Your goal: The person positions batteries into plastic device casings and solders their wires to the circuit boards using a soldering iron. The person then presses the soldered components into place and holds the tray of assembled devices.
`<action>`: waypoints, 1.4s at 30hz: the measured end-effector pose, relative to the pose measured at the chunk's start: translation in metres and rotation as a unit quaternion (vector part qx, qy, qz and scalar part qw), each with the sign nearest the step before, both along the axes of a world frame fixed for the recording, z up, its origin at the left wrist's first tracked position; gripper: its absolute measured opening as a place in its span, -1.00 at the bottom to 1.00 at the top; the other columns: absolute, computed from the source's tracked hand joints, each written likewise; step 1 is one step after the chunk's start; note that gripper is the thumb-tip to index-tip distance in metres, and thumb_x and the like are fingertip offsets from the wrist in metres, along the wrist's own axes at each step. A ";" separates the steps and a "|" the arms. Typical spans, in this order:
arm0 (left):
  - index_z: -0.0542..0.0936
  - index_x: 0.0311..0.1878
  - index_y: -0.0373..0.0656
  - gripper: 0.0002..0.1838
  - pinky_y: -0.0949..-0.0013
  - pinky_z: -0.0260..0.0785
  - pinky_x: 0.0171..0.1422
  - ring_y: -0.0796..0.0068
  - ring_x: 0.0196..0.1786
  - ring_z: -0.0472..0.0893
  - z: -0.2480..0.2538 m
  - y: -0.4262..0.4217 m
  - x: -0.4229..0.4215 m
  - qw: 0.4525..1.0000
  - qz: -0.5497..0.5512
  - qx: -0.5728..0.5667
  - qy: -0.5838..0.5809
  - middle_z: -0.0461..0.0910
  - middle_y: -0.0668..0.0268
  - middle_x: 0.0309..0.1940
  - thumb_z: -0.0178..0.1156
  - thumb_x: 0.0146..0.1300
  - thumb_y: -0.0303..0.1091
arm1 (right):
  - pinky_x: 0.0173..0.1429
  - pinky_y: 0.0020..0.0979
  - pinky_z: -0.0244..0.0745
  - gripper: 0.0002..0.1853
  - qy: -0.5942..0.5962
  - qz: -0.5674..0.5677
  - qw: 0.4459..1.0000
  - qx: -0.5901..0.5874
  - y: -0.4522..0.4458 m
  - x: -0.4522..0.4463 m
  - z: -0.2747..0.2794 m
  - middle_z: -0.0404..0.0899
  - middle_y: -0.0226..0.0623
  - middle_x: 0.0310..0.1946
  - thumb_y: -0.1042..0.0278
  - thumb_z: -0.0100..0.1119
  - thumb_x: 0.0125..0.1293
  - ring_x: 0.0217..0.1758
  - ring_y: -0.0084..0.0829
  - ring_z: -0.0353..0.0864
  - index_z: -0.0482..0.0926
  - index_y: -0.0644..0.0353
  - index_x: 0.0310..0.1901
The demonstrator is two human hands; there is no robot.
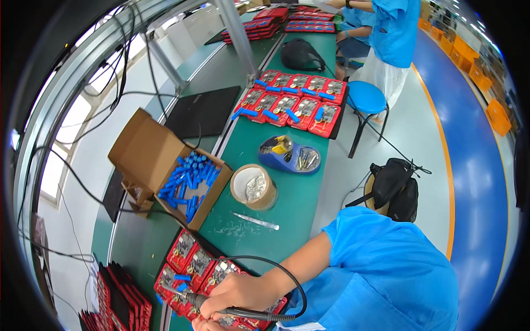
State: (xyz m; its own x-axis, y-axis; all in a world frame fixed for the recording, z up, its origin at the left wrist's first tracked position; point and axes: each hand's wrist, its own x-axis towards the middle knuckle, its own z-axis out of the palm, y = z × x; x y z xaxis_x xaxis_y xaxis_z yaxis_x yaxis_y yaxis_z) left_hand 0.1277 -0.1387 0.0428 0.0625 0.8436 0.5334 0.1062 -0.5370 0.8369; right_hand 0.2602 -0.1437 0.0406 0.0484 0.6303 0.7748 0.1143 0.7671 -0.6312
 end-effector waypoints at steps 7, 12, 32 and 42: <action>0.45 -0.48 -0.28 -0.91 0.21 0.19 0.12 0.27 -0.15 0.39 -0.025 0.006 -0.023 0.998 0.046 -0.014 0.043 0.45 0.17 -0.35 0.10 0.14 -0.53 | -0.63 -0.40 0.26 -0.63 -0.166 -0.061 0.982 0.066 0.002 0.013 -0.006 0.44 -0.40 -0.62 0.31 0.15 0.00 -0.67 -0.42 0.44 0.52 0.13 -0.08; 0.45 -0.50 -0.24 -0.89 0.33 0.12 0.08 0.39 -0.11 0.33 -0.018 0.011 -0.029 0.998 -0.033 -0.037 0.048 0.42 0.33 -0.44 0.13 0.11 -0.55 | -0.61 -0.41 0.31 -0.71 -0.180 -0.049 0.982 0.026 0.004 0.009 -0.010 0.48 -0.34 -0.61 0.41 0.19 -0.09 -0.66 -0.40 0.47 0.57 0.15 -0.23; 0.55 -0.43 -0.20 -0.93 0.33 0.13 0.12 0.43 -0.09 0.33 -0.015 0.010 -0.048 0.951 -0.188 -0.235 -0.077 0.53 0.41 -0.48 0.16 0.17 -0.48 | -0.34 -0.51 0.56 -0.70 -0.138 0.018 0.985 -0.105 0.018 0.012 0.005 0.65 -0.25 -0.48 0.58 0.41 -0.10 -0.38 -0.40 0.70 0.51 0.20 -0.31; 0.54 -0.42 -0.21 -0.94 0.33 0.13 0.13 0.40 -0.07 0.35 -0.016 0.009 -0.048 0.913 -0.277 -0.297 -0.049 0.49 0.40 -0.48 0.19 0.15 -0.46 | -0.37 -0.50 0.54 -0.74 -0.110 0.069 0.985 -0.112 0.012 0.015 0.001 0.64 -0.31 -0.46 0.55 0.39 -0.08 -0.42 -0.38 0.67 0.55 0.17 -0.32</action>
State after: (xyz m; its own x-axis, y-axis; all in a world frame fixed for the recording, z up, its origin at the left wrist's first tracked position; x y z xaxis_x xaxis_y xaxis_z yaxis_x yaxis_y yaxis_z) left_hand 0.0796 -0.1297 0.0263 0.5440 0.8389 0.0184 -0.1340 0.0652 0.9888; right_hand 0.2749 -0.1318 0.0412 -0.2043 0.7754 0.5975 0.1717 0.6293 -0.7580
